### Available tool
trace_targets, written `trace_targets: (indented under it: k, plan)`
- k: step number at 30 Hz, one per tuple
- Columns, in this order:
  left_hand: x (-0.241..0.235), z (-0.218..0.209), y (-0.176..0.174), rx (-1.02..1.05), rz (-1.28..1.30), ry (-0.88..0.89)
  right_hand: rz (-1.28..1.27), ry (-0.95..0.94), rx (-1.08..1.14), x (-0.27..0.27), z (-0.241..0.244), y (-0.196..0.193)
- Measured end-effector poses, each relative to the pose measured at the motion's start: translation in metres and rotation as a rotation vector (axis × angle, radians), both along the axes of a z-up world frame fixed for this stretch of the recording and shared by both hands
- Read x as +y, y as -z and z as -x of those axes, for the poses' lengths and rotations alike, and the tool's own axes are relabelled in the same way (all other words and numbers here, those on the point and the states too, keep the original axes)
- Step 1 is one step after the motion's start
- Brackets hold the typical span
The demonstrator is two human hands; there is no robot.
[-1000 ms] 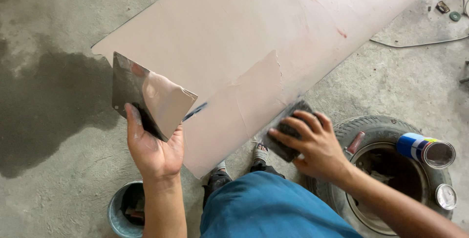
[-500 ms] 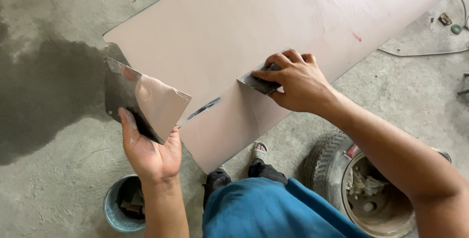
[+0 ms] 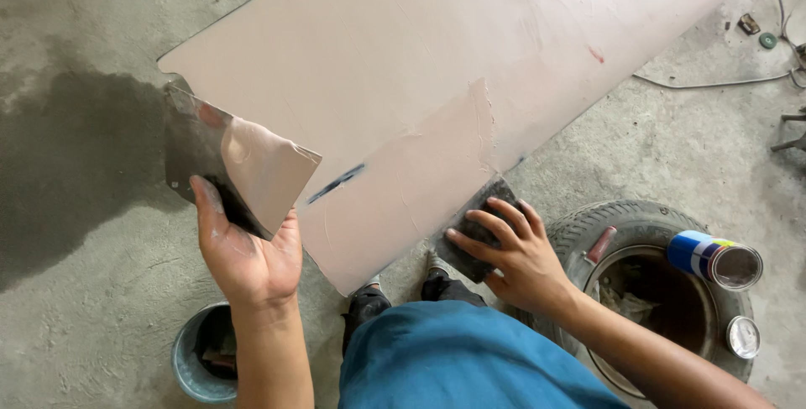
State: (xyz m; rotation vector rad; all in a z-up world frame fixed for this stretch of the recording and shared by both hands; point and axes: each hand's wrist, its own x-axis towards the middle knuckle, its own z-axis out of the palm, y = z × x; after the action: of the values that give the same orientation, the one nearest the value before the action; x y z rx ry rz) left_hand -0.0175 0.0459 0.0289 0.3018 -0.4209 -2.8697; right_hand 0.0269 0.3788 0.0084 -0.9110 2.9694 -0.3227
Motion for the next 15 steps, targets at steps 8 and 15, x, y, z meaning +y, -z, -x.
trace_targets:
  k: [8,15]
  plan:
    - [0.0,-0.001,-0.003,-0.027,0.036,-0.005,0.041,0.013,0.074,-0.003,0.034,-0.051]
    - [-0.007,-0.006,-0.003,-0.016,0.007,-0.028,-0.101,0.033,-0.017,-0.043,0.129,-0.064]
